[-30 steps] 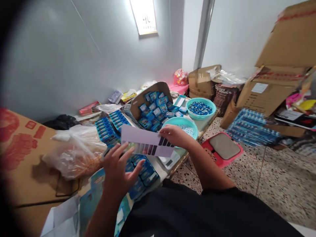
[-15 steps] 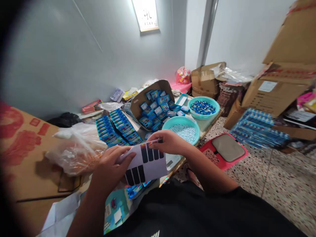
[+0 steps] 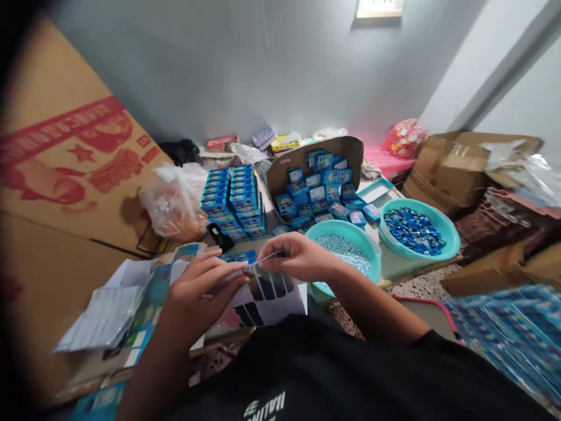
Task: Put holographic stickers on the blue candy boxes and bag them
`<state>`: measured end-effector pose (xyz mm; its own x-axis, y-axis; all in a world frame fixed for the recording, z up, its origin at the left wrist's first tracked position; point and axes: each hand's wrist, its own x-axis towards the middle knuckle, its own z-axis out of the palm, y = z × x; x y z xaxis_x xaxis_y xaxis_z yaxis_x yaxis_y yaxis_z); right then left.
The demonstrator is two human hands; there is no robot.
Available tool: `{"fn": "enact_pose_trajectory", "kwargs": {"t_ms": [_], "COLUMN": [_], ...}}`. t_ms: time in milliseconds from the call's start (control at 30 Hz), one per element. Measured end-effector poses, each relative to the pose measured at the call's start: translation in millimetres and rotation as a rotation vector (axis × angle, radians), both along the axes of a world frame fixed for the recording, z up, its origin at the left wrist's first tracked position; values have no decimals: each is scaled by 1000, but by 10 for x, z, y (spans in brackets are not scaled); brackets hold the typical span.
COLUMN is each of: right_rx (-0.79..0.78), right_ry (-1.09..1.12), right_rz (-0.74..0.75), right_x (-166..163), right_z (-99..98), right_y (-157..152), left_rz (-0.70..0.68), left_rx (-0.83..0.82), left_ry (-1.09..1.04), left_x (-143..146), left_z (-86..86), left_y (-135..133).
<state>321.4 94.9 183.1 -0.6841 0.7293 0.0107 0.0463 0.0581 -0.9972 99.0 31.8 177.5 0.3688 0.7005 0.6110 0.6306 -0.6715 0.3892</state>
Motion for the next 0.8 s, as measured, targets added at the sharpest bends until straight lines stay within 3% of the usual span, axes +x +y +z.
{"fn": "enact_pose_trajectory", "kwargs": {"t_ms": [233,300,400,500,633,800], "right_rx": [-170,-217,-240,-117,110,236], "right_ry": [64,74,54,29,-1,-90], "right_rz": [1,-7,-41,-49,-52,-114], "right_x": [-200,-257,-331,-381,-413,-428], "right_z": [-91,-92,-82,-49,27,70], "right_y": [-2,-29,-56,-50,-34,-82], "left_rz": [179,244,213,168,227,186], "left_rx": [-380,-328,-95,58,80,0], "left_ry": [-21,-27,56,177,179,139], "left_x": [-41,-81,-151,-202,-219,-247], "left_z": [133,134,126,137,166,154], "left_y": [-151,-204,-243,-231,-197,-167]}}
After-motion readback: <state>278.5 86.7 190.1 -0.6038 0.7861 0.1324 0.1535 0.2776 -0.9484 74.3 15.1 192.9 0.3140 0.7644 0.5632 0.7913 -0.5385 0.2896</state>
